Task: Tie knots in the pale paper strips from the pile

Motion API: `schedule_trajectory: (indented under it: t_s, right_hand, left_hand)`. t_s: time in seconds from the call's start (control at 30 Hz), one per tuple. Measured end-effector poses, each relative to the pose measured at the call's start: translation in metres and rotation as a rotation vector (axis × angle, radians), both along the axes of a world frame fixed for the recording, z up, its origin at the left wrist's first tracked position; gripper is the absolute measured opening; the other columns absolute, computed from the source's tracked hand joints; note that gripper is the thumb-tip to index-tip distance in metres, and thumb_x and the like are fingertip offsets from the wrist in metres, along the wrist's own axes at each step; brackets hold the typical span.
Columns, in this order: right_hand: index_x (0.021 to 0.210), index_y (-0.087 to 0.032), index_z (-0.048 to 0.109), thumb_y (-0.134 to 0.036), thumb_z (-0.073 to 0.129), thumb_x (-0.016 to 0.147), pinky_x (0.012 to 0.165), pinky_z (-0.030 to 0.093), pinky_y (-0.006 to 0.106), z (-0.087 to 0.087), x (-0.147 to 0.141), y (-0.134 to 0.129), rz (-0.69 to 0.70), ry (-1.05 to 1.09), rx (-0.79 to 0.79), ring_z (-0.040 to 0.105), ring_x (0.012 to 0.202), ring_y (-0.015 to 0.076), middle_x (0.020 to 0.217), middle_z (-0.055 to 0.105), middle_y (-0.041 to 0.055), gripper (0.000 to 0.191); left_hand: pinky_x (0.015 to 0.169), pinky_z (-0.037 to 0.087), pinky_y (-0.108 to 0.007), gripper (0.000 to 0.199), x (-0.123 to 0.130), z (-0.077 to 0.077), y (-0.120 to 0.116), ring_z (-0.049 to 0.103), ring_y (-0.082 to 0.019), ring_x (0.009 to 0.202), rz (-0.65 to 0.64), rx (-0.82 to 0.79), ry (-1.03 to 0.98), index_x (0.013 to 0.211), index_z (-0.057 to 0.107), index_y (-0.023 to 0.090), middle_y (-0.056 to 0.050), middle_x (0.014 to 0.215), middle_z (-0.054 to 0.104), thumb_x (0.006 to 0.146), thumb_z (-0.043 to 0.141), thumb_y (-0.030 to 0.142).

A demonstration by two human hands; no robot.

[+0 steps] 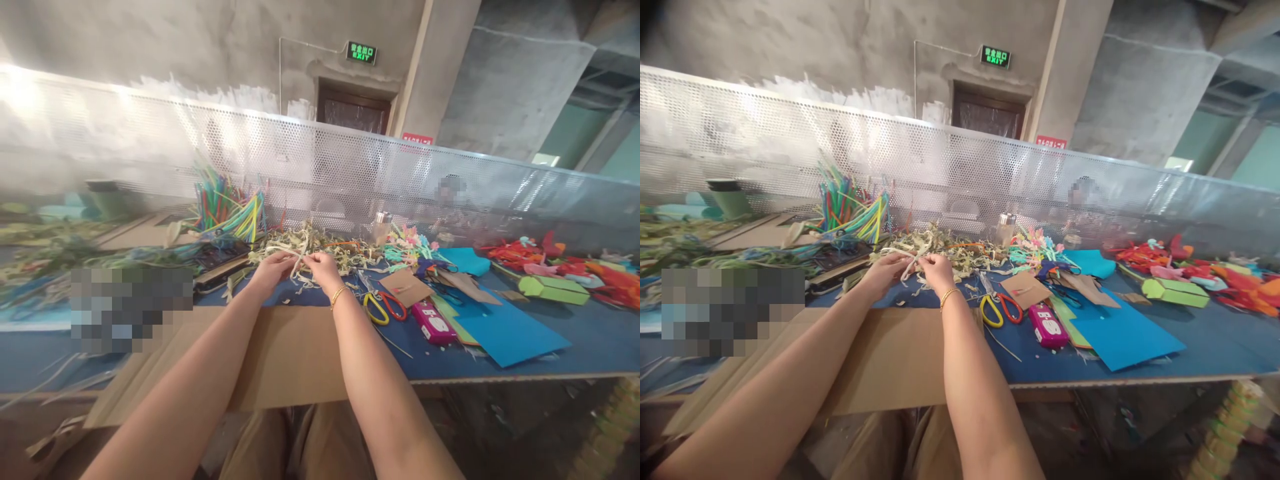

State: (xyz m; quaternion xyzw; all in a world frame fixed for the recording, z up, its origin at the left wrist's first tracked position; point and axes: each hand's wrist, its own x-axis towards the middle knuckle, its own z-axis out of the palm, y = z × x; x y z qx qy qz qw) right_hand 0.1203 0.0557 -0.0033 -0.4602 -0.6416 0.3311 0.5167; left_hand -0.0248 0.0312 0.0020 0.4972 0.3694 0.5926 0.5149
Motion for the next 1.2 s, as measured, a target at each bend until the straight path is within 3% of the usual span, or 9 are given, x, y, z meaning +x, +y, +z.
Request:
schedule_trajectory:
  t_s: [0.1,0.3,0.5,0.97,1.2]
  right_hand:
    - [0.063,-0.015,0.066,-0.031,0.062,0.071,0.062,0.039,0.022,0.000,0.001,0.001,0.058,0.085,-0.040,0.049,0.057,0.0091,0.058,0.059,-0.0030,0.018]
    - [0.061,-0.014,0.063,-0.030,0.070,0.063,0.060,0.037,0.021,0.003,-0.003,-0.006,0.143,0.317,-0.137,0.046,0.055,0.0070,0.055,0.057,-0.0045,0.018]
    - [0.058,-0.014,0.060,-0.032,0.078,0.055,0.056,0.035,0.022,0.007,-0.006,-0.008,0.237,0.501,-0.257,0.045,0.052,0.0069,0.050,0.054,-0.0047,0.025]
    - [0.060,-0.014,0.060,-0.024,0.071,0.065,0.054,0.035,0.020,0.011,-0.003,-0.008,0.182,0.501,-0.296,0.046,0.050,0.0070,0.045,0.047,-0.0065,0.016]
    - [0.060,-0.015,0.060,-0.025,0.071,0.064,0.056,0.039,0.020,0.007,-0.004,-0.002,0.152,0.477,-0.235,0.048,0.052,0.0067,0.049,0.052,-0.0056,0.016]
  left_hand:
    - [0.055,0.042,-0.022,0.020,0.000,0.001,0.000,0.055,-0.011,0.054,0.008,0.062,0.080,0.073,0.072,0.016,-0.003,0.062,0.066,0.059,0.080,0.028]
    - [0.065,0.042,-0.025,0.019,-0.001,0.003,0.001,0.058,-0.016,0.067,0.210,0.153,0.124,0.063,0.072,0.017,-0.004,0.065,0.067,0.052,0.084,0.026]
    - [0.052,0.031,-0.024,0.032,0.000,0.000,0.005,0.043,-0.009,0.052,0.154,0.065,0.074,0.070,0.071,0.016,0.001,0.061,0.061,0.054,0.082,0.042]
    - [0.054,0.030,-0.025,0.037,-0.001,0.002,0.001,0.044,-0.011,0.055,0.305,0.111,0.261,0.064,0.067,0.017,0.001,0.058,0.058,0.053,0.077,0.051]
    - [0.054,0.034,-0.025,0.025,-0.004,-0.004,0.008,0.049,-0.013,0.056,0.285,0.112,0.343,0.071,0.071,0.017,0.000,0.060,0.061,0.056,0.076,0.037]
